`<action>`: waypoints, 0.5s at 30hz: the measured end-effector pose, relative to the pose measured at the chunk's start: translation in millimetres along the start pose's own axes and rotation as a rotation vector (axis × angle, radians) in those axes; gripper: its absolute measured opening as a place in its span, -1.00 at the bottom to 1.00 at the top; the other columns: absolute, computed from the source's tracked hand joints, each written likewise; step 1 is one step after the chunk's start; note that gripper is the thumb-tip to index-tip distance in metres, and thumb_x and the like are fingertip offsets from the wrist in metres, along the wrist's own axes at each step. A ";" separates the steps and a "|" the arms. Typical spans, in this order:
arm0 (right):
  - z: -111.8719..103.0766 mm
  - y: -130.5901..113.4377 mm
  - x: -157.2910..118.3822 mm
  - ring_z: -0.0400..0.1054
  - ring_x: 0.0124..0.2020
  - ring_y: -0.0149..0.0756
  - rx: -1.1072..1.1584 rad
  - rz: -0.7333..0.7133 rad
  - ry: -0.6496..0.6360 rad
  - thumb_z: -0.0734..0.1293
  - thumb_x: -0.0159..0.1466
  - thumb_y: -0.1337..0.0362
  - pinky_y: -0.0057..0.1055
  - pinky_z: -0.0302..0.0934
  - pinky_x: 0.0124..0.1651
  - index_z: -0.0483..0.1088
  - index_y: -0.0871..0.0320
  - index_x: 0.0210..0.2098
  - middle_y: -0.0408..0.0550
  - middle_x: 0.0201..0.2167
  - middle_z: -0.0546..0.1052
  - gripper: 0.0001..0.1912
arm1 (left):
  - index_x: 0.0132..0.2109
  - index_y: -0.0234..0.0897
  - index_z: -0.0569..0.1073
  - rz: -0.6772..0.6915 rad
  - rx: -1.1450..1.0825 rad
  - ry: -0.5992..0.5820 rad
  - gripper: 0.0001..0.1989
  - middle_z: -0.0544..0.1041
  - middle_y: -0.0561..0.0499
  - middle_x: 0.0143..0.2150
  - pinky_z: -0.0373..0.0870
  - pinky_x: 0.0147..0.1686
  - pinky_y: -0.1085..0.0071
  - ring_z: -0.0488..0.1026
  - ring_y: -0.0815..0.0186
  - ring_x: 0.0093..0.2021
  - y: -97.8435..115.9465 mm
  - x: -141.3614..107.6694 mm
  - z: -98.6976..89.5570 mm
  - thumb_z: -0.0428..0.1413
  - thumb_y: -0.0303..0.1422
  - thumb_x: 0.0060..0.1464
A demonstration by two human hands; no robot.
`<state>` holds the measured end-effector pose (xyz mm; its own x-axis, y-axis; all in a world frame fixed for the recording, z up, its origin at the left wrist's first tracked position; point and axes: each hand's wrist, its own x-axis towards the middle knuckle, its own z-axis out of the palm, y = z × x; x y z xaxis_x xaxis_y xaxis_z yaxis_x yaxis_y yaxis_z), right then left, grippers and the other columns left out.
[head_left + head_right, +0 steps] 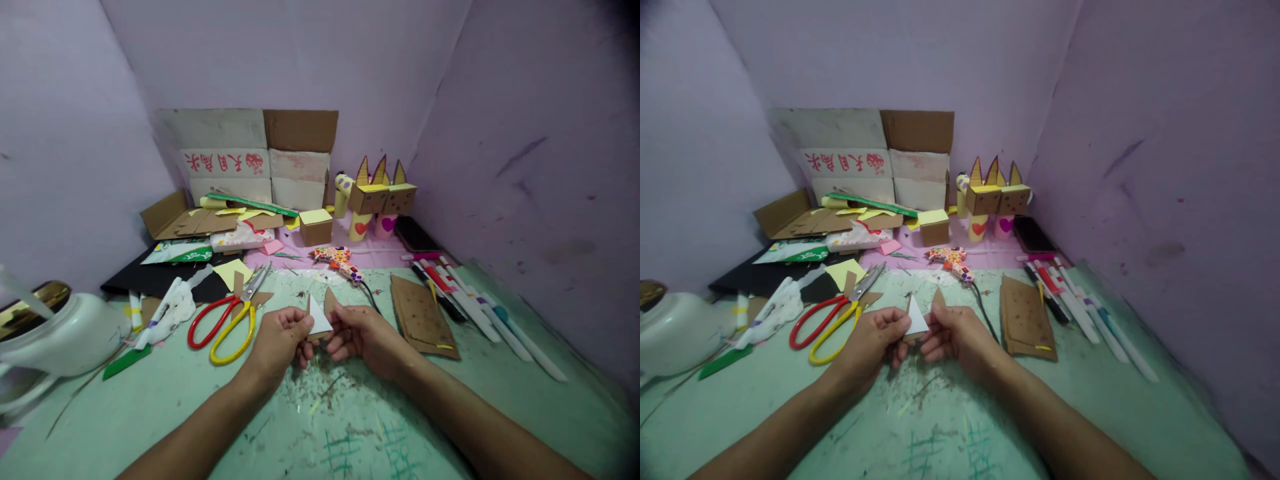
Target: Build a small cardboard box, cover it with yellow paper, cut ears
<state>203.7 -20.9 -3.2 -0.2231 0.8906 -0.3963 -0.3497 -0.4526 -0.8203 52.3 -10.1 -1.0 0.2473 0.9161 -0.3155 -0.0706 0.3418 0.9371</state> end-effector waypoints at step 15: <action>-0.5 4.1 -7.0 0.27 -0.66 -0.41 -0.702 -0.702 0.416 0.33 0.02 0.27 -0.49 0.14 -0.59 0.37 0.17 -0.56 -0.18 -0.69 0.38 -0.90 | -0.52 -0.32 0.36 0.081 0.078 0.176 -0.72 0.36 0.10 -0.81 0.07 -0.82 0.60 0.19 0.48 -0.84 3.6 -4.2 3.1 0.22 -0.20 -0.28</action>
<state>204.3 -28.9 -3.9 0.1975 0.9466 0.2547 0.3511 0.1743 -0.9200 54.0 -13.3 4.2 0.0708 0.9647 -0.2538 -0.0069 0.2549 0.9669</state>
